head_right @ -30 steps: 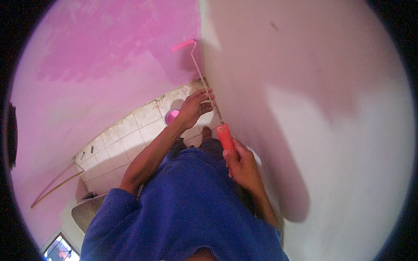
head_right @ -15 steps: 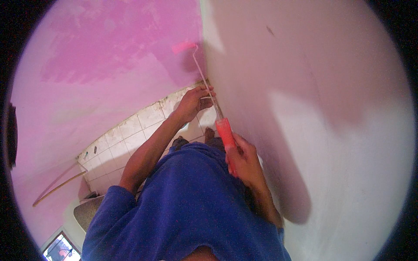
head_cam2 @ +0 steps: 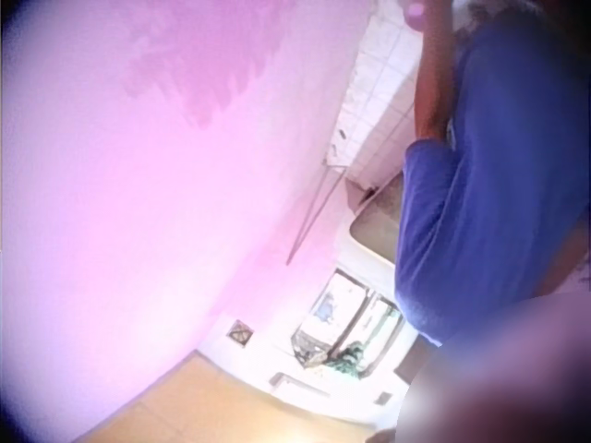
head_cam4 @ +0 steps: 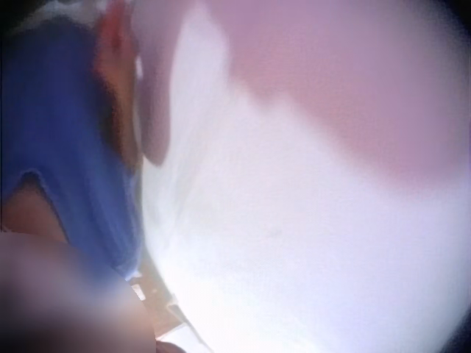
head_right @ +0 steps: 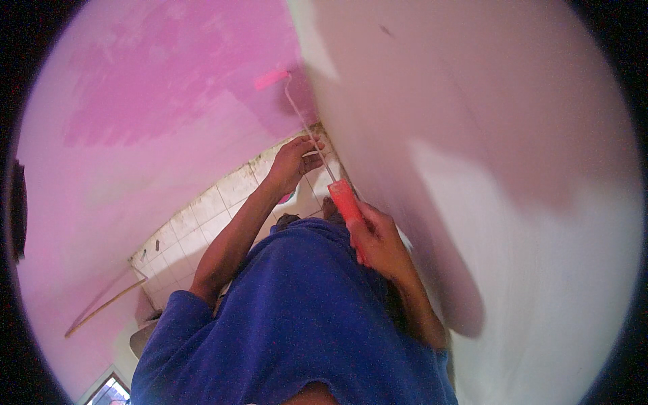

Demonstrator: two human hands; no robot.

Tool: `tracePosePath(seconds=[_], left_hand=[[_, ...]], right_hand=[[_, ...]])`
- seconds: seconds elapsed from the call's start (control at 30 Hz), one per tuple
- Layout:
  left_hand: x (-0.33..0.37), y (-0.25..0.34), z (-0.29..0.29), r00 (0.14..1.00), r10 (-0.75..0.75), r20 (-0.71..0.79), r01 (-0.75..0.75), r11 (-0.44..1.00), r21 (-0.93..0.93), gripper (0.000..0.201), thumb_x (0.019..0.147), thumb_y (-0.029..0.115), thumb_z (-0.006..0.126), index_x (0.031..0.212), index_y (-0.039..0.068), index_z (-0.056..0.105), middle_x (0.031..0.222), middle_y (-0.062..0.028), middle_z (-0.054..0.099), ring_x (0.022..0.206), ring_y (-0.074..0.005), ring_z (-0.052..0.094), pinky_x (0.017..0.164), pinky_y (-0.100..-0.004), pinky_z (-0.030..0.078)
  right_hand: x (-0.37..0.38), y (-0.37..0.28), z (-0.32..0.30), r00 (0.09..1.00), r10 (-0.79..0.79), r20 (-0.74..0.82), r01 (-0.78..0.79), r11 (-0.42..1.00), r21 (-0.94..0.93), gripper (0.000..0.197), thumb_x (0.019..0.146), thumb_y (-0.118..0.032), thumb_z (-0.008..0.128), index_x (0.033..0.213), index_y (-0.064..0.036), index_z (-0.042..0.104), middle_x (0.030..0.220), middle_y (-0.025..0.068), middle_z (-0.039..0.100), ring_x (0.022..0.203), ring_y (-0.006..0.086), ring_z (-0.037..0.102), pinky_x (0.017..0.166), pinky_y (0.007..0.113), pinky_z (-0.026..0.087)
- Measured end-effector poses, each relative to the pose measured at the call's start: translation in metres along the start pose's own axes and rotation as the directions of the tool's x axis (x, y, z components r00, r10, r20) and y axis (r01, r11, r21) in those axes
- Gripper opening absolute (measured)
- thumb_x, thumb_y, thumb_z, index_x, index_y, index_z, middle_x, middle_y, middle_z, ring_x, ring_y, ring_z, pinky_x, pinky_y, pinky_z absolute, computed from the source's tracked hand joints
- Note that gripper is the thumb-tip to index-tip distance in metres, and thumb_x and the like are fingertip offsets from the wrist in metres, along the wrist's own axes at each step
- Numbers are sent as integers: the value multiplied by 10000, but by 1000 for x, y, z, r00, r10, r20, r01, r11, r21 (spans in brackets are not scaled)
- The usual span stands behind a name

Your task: The person paints a wall pink using a paint roller and a small bucket of paint. They repeatedly dip the roller into the bucket and apply paint to the wall in vertical strokes.

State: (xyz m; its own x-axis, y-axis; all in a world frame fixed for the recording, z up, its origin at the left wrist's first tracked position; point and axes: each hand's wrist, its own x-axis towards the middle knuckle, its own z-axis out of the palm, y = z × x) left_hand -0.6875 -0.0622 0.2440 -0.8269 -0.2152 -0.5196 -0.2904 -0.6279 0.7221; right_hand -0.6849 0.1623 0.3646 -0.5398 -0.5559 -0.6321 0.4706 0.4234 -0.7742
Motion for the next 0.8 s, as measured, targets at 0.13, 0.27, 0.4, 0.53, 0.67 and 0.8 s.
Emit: tracePosePath(seconds=[0.13, 0.27, 0.4, 0.53, 0.67, 0.8], left_hand=[[1, 4, 1, 1000, 6, 5, -6, 1000, 18, 239, 935, 154, 479, 1125, 10, 493, 997, -102, 601, 838, -195, 616, 773, -312, 520], [-8, 9, 11, 999, 17, 38, -18, 999, 29, 272, 949, 166, 460, 1163, 4, 499, 1047, -96, 582, 875, -191, 590, 804, -314, 508], [8, 0, -3, 999, -6, -47, 6, 1000, 7, 234, 933, 153, 480, 1118, 11, 490, 990, -104, 599, 836, -194, 611, 769, -313, 521], [-2, 12, 2, 1000, -4, -14, 5, 999, 54, 263, 944, 164, 470, 1154, 8, 494, 1026, -97, 589, 854, -190, 598, 783, -314, 515], [-7, 15, 5, 999, 22, 37, -23, 999, 34, 279, 944, 159, 462, 1179, 10, 491, 1045, -93, 580, 876, -189, 587, 795, -317, 510], [30, -3, -20, 999, -44, -29, 44, 999, 15, 249, 917, 135, 473, 1130, 8, 492, 997, -100, 584, 857, -213, 603, 772, -327, 522]], right_hand=[[-1, 0, -6, 1000, -19, 2, 19, 1000, -11, 422, 924, -177, 502, 1328, -63, 458, 648, 19, 518, 443, 82, 464, 395, 231, 396], [-10, 2, -16, 999, -45, 24, 45, 999, 0, 419, 923, -176, 507, 1324, -62, 462, 647, 17, 515, 441, 80, 461, 392, 229, 389], [16, 5, -8, 997, -55, 59, 57, 998, -27, 431, 924, -168, 499, 1340, -63, 447, 644, 15, 512, 439, 79, 460, 391, 227, 386], [0, -6, -7, 999, -32, 23, 33, 999, -18, 412, 926, -176, 497, 1314, -42, 462, 644, 16, 510, 440, 80, 461, 392, 228, 389], [-11, -10, -8, 999, -35, 15, 34, 999, 40, 396, 925, -189, 498, 1288, -30, 478, 645, 18, 511, 438, 81, 461, 390, 232, 391], [30, 5, 2, 998, -57, 10, 57, 998, 6, 338, 920, -196, 509, 1208, -20, 531, 633, 21, 513, 431, 84, 460, 383, 239, 387]])
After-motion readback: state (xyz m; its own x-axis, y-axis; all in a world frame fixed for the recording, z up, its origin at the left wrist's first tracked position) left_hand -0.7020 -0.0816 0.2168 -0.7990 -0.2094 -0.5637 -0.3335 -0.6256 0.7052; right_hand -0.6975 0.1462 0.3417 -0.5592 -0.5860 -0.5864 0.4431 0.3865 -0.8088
